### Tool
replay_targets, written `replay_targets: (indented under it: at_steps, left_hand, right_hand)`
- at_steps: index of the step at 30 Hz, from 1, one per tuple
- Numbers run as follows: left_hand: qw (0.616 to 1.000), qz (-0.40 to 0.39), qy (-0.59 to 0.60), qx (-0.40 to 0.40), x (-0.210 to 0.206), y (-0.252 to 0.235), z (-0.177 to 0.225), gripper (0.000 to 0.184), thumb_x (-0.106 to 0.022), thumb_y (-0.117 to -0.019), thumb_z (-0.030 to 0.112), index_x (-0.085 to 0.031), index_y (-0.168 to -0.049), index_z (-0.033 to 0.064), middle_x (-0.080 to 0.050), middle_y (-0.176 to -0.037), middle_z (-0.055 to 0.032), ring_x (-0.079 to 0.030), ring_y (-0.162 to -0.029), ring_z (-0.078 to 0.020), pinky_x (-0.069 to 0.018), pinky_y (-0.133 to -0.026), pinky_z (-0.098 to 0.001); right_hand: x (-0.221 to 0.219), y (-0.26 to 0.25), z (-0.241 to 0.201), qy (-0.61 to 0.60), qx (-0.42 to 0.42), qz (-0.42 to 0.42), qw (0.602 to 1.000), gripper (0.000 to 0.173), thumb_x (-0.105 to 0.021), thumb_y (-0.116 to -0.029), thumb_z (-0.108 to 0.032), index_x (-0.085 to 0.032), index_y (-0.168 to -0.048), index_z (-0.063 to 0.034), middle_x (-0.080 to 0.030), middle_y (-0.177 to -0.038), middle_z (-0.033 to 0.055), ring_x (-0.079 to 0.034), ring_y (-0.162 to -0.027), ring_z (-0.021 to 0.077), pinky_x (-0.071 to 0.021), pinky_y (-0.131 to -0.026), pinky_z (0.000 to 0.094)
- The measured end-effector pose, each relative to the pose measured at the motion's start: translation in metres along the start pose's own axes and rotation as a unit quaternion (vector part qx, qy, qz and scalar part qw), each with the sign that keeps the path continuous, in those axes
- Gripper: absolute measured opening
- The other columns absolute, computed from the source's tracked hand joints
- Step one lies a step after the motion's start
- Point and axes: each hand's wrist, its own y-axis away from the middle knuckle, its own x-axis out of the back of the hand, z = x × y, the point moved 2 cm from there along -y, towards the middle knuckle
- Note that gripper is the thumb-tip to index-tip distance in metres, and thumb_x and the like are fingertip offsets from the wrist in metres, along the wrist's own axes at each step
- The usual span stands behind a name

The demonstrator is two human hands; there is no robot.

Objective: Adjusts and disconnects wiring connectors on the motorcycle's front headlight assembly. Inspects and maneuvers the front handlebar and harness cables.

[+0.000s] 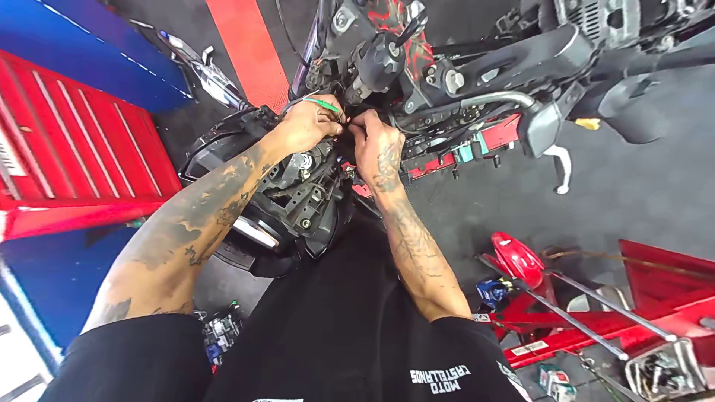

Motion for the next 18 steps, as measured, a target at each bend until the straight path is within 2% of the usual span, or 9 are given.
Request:
replay_targets:
  at_steps: [7, 12, 15, 18]
  left_hand:
    - [1.0, 0.021, -0.006, -0.001, -0.001, -0.001, -0.002, 0.023, -0.074, -0.0951, 0.018, -0.065, -0.114, 0.0066, -0.073, -0.1, -0.0034, -0.07, -0.091, -0.0059, -0.0578, -0.089, -0.0282]
    - [0.998, 0.049, -0.025, 0.014, -0.004, 0.002, 0.005, 0.029, -0.077, -0.0919, 0.024, -0.065, -0.111, 0.0066, -0.073, -0.099, -0.0046, -0.072, -0.089, -0.008, -0.0593, -0.087, -0.0298]
    - [0.995, 0.075, -0.043, 0.043, -0.006, 0.004, 0.008, 0.032, -0.079, -0.0894, 0.029, -0.066, -0.111, 0.0084, -0.073, -0.095, -0.0037, -0.071, -0.086, -0.0109, -0.059, -0.085, -0.0352]
    - [0.992, 0.087, -0.062, 0.06, -0.006, 0.004, 0.012, 0.031, -0.076, -0.0923, 0.026, -0.064, -0.115, 0.0084, -0.074, -0.095, -0.0046, -0.073, -0.086, -0.0137, -0.0608, -0.084, -0.0395]
  right_hand:
    - [0.0, -0.002, -0.004, 0.007, -0.074, -0.011, 0.997, 0.013, -0.066, -0.1, -0.017, -0.067, -0.108, -0.0069, -0.071, -0.082, 0.0124, -0.071, -0.072, 0.0301, -0.0561, -0.063, 0.0476]
    - [-0.013, -0.004, -0.002, 0.033, -0.056, 0.019, 0.998, 0.011, -0.065, -0.0998, -0.017, -0.068, -0.104, -0.0063, -0.071, -0.079, 0.0128, -0.071, -0.068, 0.0295, -0.056, -0.058, 0.0462]
    - [-0.014, -0.006, -0.002, 0.05, -0.049, -0.002, 0.998, 0.015, -0.064, -0.1001, -0.018, -0.07, -0.107, -0.0061, -0.072, -0.083, 0.0136, -0.072, -0.071, 0.0301, -0.0564, -0.06, 0.0467]
    - [-0.013, -0.009, -0.003, 0.061, -0.044, -0.02, 0.997, 0.016, -0.062, -0.1004, -0.017, -0.07, -0.109, -0.0067, -0.071, -0.082, 0.0131, -0.071, -0.07, 0.03, -0.0557, -0.059, 0.0464]
